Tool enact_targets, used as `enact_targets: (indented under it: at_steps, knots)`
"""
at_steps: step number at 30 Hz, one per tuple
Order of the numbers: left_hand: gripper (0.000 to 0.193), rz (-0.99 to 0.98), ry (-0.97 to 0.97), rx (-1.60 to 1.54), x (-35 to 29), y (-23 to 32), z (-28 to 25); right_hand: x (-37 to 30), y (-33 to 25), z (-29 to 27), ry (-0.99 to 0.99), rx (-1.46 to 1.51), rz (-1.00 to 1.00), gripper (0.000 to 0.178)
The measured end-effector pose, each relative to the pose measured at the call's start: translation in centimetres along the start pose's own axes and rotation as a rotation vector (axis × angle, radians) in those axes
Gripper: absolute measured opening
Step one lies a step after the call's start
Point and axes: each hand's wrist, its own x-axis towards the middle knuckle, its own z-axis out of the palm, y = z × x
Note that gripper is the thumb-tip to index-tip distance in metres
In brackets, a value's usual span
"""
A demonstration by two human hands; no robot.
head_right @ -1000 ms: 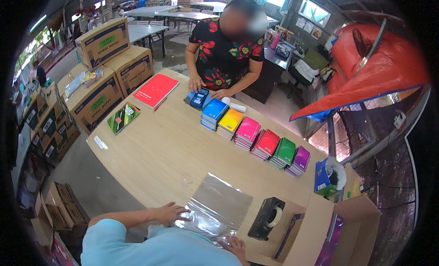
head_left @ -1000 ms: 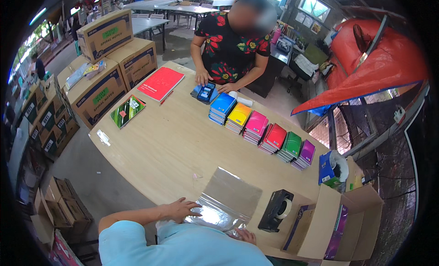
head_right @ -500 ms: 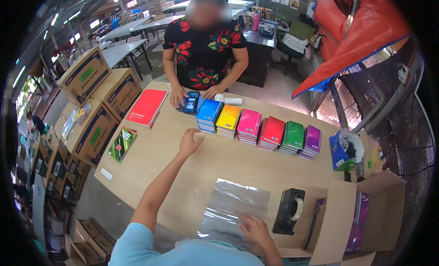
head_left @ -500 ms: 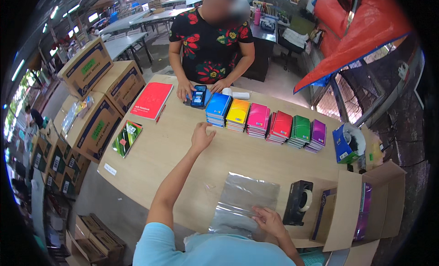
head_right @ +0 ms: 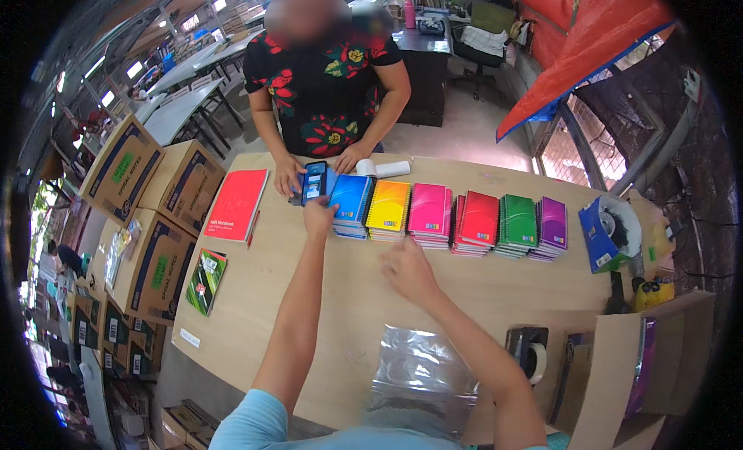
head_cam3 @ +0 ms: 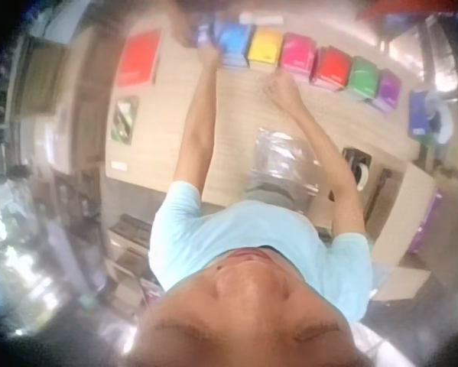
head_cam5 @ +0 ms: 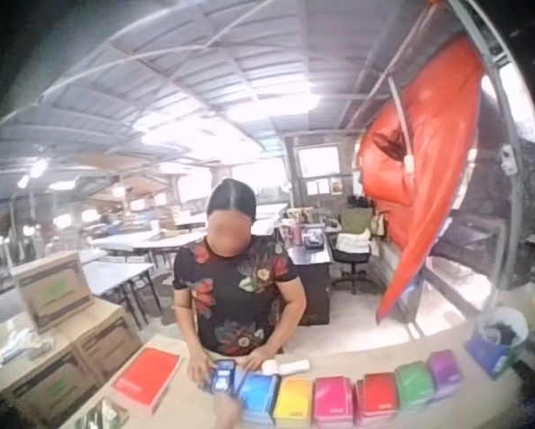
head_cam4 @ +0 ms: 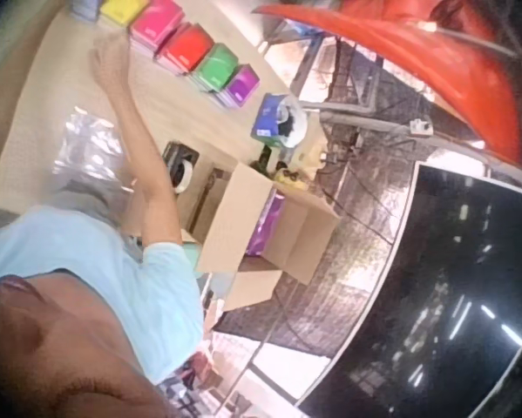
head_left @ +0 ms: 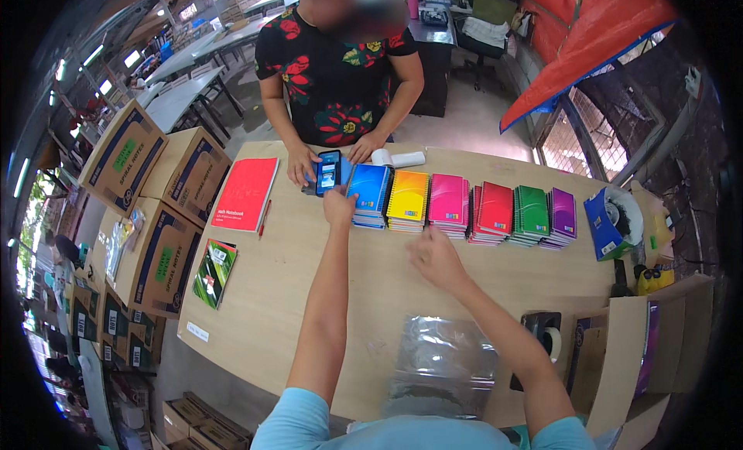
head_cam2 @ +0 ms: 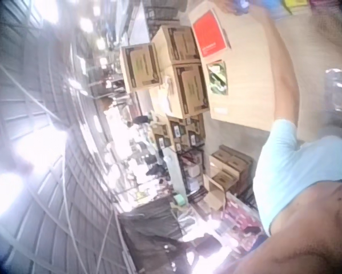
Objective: The person packages small notebooks by placing them into plastic sleeves and then into a cardboard box.
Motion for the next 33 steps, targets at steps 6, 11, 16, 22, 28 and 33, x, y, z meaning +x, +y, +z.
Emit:
enact_targets:
  at_steps: [6,11,16,22,28,33]
  knots:
    - [0.040,-0.017,0.011,-0.123,0.8,-1.8,1.7,14.4,0.4,4.0,0.202,-0.208,0.176,0.032]
    - [0.040,-0.009,-0.018,-0.194,0.3,-2.4,1.9,18.4,-0.5,5.8,0.094,-0.344,0.408,0.045]
    - [0.037,-0.072,-0.050,-0.180,0.1,-3.2,2.2,19.5,-1.3,7.4,0.078,-0.403,0.633,0.050]
    - [0.039,-0.065,-0.021,-0.113,0.7,-4.2,2.4,19.5,-3.0,7.2,0.195,-0.385,0.735,0.046]
    - [0.072,0.294,0.167,-0.070,-0.4,-3.3,-0.4,19.0,-1.1,8.2,0.445,0.271,0.623,0.039]
    - [0.061,-0.312,-0.709,-1.447,-7.4,-2.1,-6.8,11.0,-0.2,6.4,0.232,0.710,0.429,0.044]
